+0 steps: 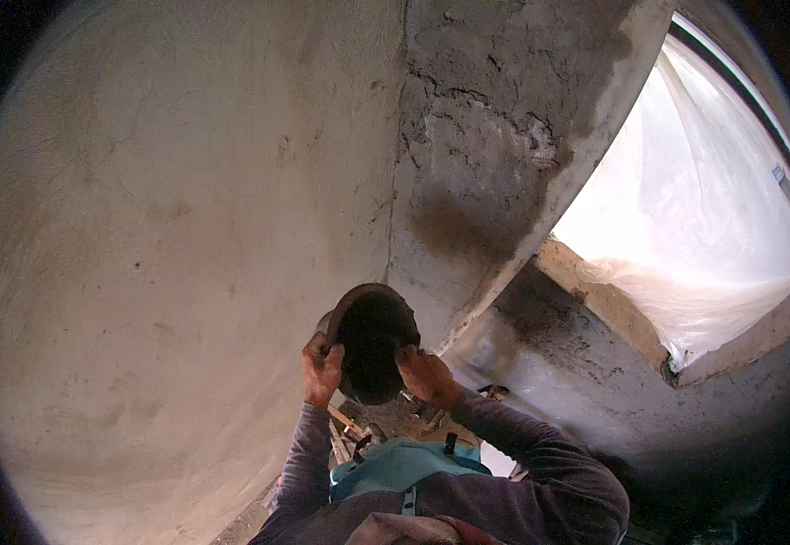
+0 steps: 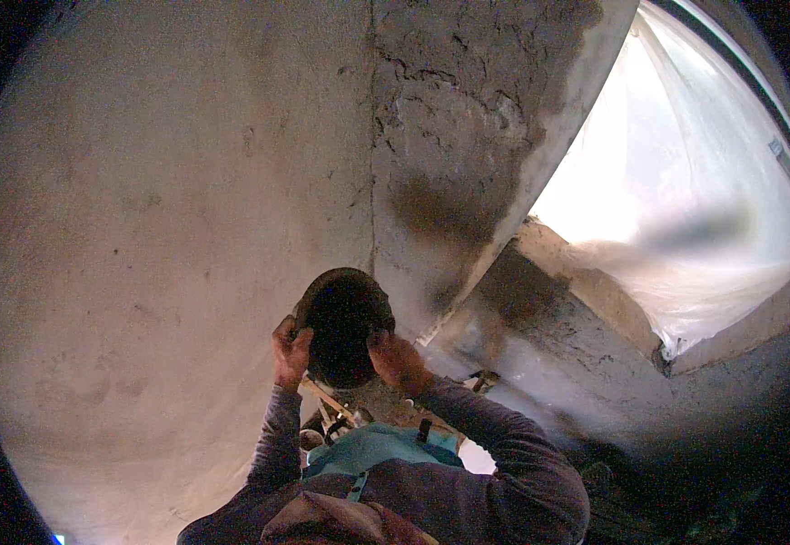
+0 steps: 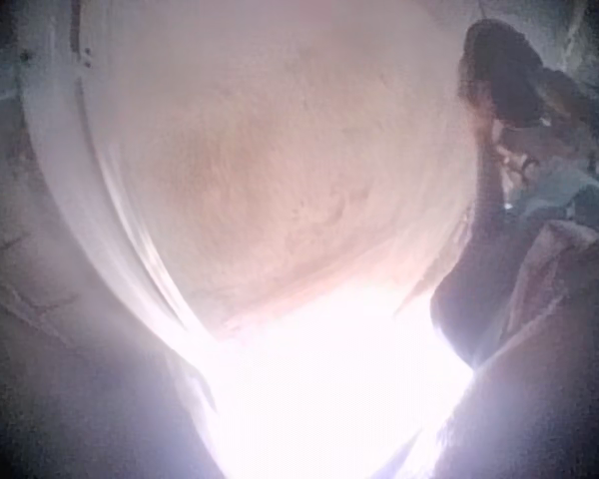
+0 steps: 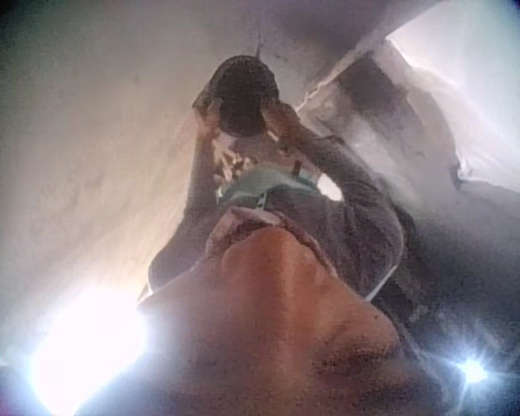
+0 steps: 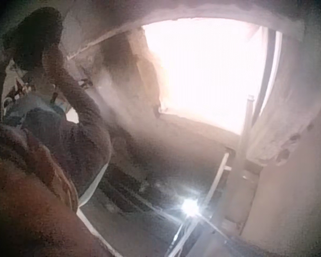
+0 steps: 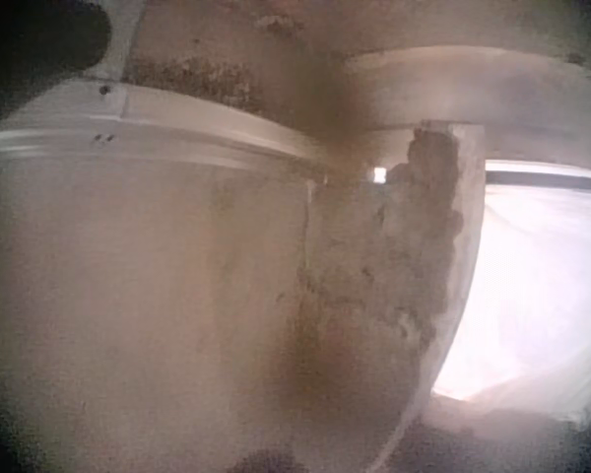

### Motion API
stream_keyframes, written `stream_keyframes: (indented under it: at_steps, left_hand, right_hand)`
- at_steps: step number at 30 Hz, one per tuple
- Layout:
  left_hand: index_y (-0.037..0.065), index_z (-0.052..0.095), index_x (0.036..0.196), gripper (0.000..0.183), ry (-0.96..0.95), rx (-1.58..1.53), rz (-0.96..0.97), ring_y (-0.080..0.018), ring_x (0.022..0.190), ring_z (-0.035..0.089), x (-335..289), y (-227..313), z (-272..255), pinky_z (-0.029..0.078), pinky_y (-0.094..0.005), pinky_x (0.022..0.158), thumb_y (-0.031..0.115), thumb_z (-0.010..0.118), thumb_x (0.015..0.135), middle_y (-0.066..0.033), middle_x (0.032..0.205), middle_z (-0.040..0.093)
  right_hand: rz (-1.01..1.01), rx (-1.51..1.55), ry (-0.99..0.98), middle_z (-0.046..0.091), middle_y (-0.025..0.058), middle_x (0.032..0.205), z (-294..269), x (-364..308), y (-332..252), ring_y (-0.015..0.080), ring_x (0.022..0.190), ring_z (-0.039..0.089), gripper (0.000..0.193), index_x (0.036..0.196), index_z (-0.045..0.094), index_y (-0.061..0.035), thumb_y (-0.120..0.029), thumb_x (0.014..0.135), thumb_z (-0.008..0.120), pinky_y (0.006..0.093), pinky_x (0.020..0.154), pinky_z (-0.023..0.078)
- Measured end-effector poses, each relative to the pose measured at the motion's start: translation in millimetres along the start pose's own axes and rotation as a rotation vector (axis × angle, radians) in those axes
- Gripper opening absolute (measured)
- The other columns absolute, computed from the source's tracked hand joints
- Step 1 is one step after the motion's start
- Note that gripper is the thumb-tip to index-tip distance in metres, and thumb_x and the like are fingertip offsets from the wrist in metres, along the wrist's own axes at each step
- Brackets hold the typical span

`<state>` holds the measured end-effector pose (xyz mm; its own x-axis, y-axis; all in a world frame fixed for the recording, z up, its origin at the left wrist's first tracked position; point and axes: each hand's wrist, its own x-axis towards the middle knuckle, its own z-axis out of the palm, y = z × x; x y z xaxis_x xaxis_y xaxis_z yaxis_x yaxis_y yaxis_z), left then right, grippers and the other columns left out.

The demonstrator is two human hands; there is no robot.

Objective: The person applies plaster to a wall using a trowel and a head pan. They repeatedly scoop plaster from the pan and spread it onto the wall surface, smoothing it with the trowel.

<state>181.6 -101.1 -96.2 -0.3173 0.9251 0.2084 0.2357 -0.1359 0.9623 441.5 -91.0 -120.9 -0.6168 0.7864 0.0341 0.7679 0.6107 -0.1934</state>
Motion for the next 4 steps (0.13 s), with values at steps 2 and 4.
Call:
stream_keyframes:
  at_steps: [2, 4]
  left_hand:
    - [0.003, 0.057, 0.084, 0.017, -0.035, 0.070, 0.026, -0.0141, 0.071, 0.045, 12.2, 4.6, 3.7, 0.040, -0.0352, 0.062, 0.016, 0.068, 0.084, -0.0027, 0.075, 0.051]
    - [0.004, 0.059, 0.086, 0.015, -0.078, 0.050, 0.088, -0.0145, 0.071, 0.046, 9.7, 4.0, 1.7, 0.041, -0.0351, 0.063, 0.016, 0.068, 0.085, -0.0037, 0.075, 0.052]
  right_hand:
    - [-0.041, -0.085, -0.070, 0.067, 0.0237, 0.095, -0.4, 0.2, -0.7, 0.0419, 0.085, 0.070, 0.032, 0.117, 0.061, -0.0062, -0.025, 0.091, 0.065, 0.0539, 0.070, 0.057]
    - [-0.126, -0.069, -0.224, 0.067, 0.0245, 0.098, -14.4, -5.2, 10.3, 0.0416, 0.082, 0.070, 0.039, 0.123, 0.061, -0.0086, -0.027, 0.089, 0.068, 0.0522, 0.069, 0.059]
